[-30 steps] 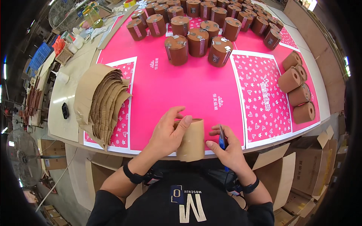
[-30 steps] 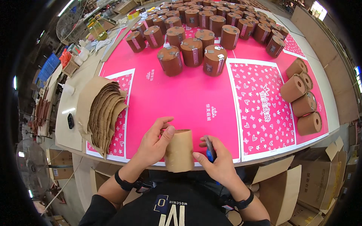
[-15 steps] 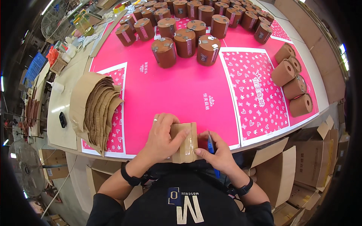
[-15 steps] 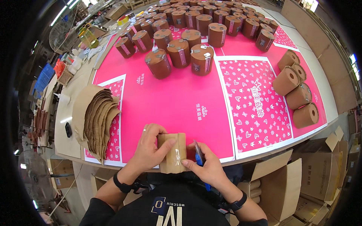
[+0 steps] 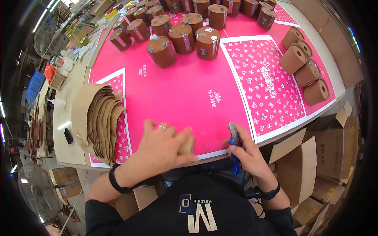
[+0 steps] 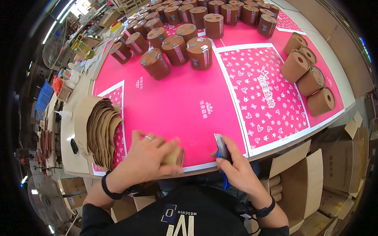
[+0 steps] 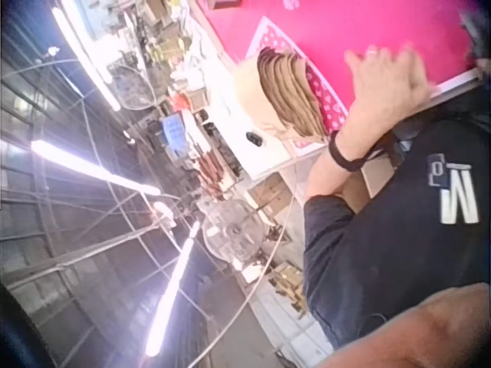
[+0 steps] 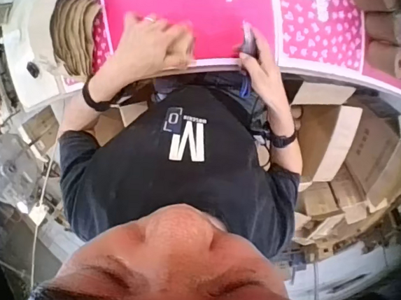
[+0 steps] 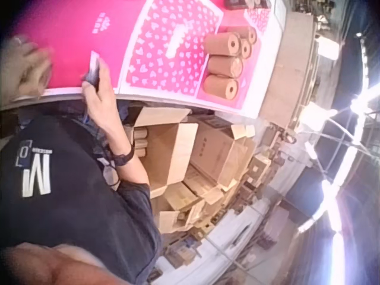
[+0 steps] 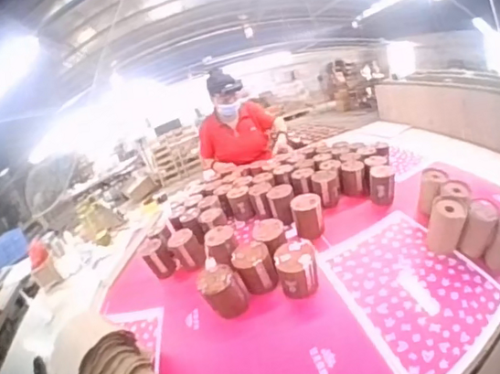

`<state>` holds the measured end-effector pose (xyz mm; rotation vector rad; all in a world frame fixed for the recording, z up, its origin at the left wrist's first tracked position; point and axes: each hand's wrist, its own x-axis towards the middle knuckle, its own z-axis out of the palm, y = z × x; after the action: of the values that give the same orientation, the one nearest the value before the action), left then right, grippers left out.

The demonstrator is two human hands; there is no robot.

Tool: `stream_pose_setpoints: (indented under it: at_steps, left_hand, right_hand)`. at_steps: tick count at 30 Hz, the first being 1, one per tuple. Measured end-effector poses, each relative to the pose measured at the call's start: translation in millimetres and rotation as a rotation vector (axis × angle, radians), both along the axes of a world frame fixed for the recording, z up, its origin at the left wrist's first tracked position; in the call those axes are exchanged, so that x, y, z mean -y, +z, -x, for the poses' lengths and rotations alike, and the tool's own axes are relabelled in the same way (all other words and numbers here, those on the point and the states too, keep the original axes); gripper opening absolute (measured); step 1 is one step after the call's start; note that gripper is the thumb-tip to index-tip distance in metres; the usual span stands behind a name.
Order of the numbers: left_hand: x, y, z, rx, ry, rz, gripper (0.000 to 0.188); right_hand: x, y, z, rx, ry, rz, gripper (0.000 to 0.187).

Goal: The person removes cardboard from cylindrical objects using a utility knife, then uses the knife to carve a hole into the center of each cylinder before placing it on a pink surface.

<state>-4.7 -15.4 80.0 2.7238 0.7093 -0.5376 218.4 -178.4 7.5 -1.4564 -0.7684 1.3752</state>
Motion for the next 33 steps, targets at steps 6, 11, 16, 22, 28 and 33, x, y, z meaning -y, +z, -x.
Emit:
stream_pose_setpoints:
  at_steps: [6, 11, 16, 22, 28, 33]
  left_hand:
    - [-1.6, -28.5, 4.5, 0.172, 0.584, -0.120, 0.059]
    - [32.6, -48.7, 2.9, 0.698, 0.611, 0.018, 0.030]
    - [28.5, -67.9, 5.0, 0.908, 0.432, -0.074, 0.025]
    - [20.0, -51.1, 9.2, 0.746, 0.290, -0.012, 0.025]
    - [24.5, -62.6, 12.0, 0.924, 0.515, 0.236, 0.016]
    - [29.0, -74.2, 7.9, 1.062, 0.560, 0.316, 0.010]
  right_hand:
    - [8.7, 2.0, 6.3, 0.045, 0.166, -0.019, 0.059]
    - [2.4, 5.4, 17.5, 0.184, 0.209, -0.095, 0.046]
    - [-3.1, 2.5, 18.7, 0.357, 0.228, -0.178, 0.038]
    - [-0.3, -5.2, 18.6, 0.388, 0.200, -0.159, 0.037]
    - [-10.5, 13.4, 25.6, 0.307, 0.251, -0.010, 0.035]
    - [-20.8, 12.3, 28.9, 0.384, 0.218, -0.147, 0.033]
